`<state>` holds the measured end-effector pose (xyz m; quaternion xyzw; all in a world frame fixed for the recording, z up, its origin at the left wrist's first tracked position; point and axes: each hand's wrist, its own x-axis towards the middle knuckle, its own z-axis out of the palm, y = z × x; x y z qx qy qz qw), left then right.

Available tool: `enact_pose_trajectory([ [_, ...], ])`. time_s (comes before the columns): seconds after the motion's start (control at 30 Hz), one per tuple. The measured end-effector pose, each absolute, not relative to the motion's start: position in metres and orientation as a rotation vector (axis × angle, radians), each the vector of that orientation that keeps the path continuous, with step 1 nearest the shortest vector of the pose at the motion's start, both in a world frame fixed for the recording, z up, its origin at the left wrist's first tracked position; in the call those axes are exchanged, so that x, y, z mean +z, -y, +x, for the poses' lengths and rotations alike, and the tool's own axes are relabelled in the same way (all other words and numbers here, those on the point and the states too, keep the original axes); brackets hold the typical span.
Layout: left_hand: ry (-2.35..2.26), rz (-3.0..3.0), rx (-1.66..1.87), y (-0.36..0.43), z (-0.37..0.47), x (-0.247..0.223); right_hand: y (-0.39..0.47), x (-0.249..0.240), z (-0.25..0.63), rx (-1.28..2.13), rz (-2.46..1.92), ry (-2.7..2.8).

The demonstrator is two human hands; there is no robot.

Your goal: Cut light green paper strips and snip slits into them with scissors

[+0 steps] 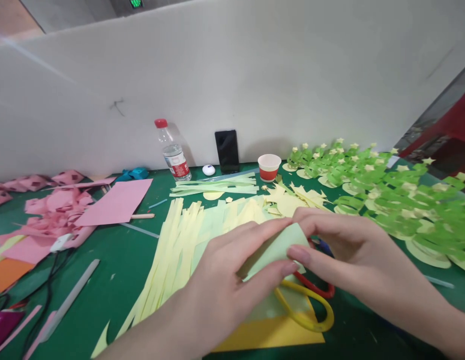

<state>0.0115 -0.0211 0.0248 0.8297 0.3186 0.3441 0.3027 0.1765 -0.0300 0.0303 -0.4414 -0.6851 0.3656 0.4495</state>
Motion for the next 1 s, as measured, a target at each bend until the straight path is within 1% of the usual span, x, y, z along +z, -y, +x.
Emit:
enact_pose_trajectory([
  [0.13,-0.863,2.195,0.931,0.023,0.011,0.026,0.032,0.029,0.179,0.899,-1.068,1.662],
  [0.33,-0.881,2.062,0.974,0.021,0.013,0.031,0.035,0.026,0.182,0.797,-1.06,1.562],
  [0.47,-0.837,1.953,0.899,0.021,0.014,0.031,0.034,0.029,0.178,0.914,-1.081,1.545],
  [0.6,-0.905,1.994,0.848,0.023,0.014,0.03,0.035,0.03,0.178,0.999,-1.1,1.587],
  [0.83,-0.898,1.911,1.126,0.02,0.014,0.029,0.036,0.023,0.182,1.014,-1.123,1.645],
  [1.0,-0.903,1.742,1.152,0.017,0.015,0.03,0.034,0.02,0.18,0.967,-1.135,1.642],
])
